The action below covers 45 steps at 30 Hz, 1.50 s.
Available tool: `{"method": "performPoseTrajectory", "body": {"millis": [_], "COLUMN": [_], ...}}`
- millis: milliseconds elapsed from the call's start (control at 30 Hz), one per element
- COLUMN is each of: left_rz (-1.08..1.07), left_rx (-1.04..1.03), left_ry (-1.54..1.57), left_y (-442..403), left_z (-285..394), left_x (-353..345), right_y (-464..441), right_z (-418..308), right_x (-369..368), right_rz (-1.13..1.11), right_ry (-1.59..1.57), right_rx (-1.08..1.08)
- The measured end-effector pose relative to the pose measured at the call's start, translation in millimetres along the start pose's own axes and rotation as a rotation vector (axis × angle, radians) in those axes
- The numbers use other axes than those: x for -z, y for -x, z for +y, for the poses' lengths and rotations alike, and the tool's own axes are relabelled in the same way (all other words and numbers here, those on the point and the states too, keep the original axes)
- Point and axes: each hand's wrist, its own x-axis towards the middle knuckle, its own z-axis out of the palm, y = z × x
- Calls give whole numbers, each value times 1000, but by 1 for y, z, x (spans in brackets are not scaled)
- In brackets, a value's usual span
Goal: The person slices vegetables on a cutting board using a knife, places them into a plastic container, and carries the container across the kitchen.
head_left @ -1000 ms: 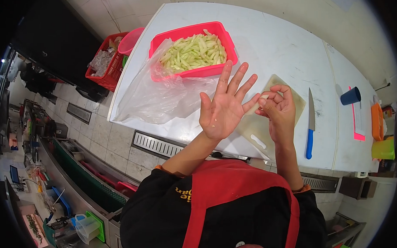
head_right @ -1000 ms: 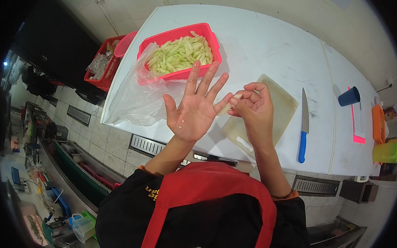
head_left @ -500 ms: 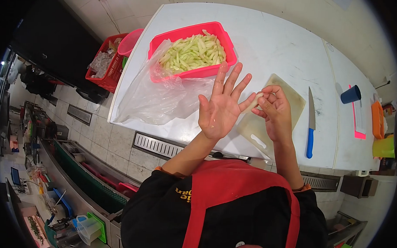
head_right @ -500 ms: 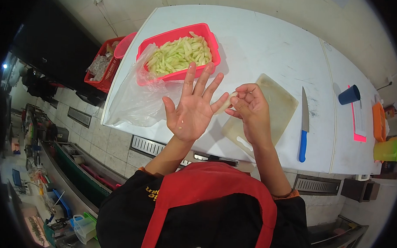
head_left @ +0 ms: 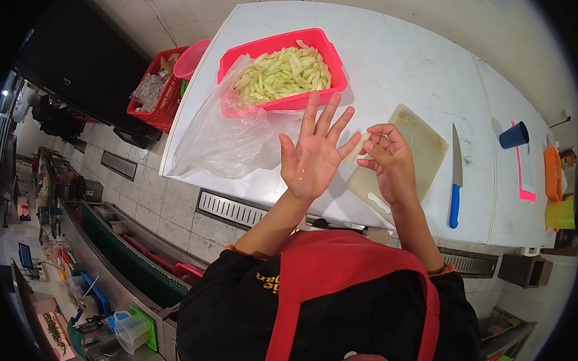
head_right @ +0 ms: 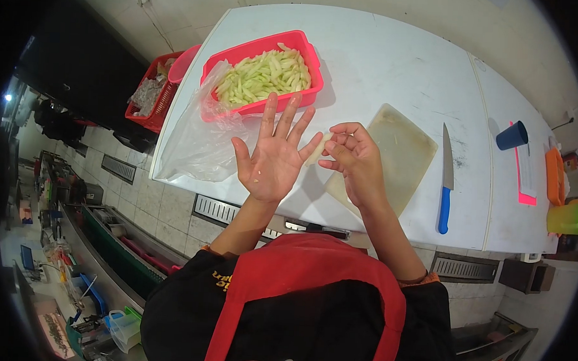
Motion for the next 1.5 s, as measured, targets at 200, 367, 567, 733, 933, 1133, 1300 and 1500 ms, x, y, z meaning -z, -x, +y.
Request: {"method": "performPoseTrajectory", "body": {"millis": [200, 367, 567, 733, 933, 1133, 1300, 1500], "left_rz": [13, 33, 212, 404, 272, 211, 171, 254], "left_rx": [0, 9, -37, 430, -115, 196, 251, -341], "left_ry": [2, -15, -463, -1194, -2025, -2004, -1691, -1959], "left_y": [3, 9, 27, 42, 43, 30, 5, -85], "left_z": [-1, 3, 19, 8, -28, -22, -3, 37], "left_x": [4, 13, 64, 91, 129, 137, 91, 81], "right_y": [-2, -7, -30, -102, -136, -83, -18, 7], "right_z": [6, 16, 29, 8, 2, 55, 51, 28], "right_x": [2, 4, 15, 0, -14, 90, 182, 195], "right_rz": [3, -29, 27, 61, 67, 44, 362, 520], "right_ry": [-30, -45, -38, 142, 721, 712, 866, 868], "right_rx": [-24, -75, -71, 231, 492, 275, 262, 250]}}
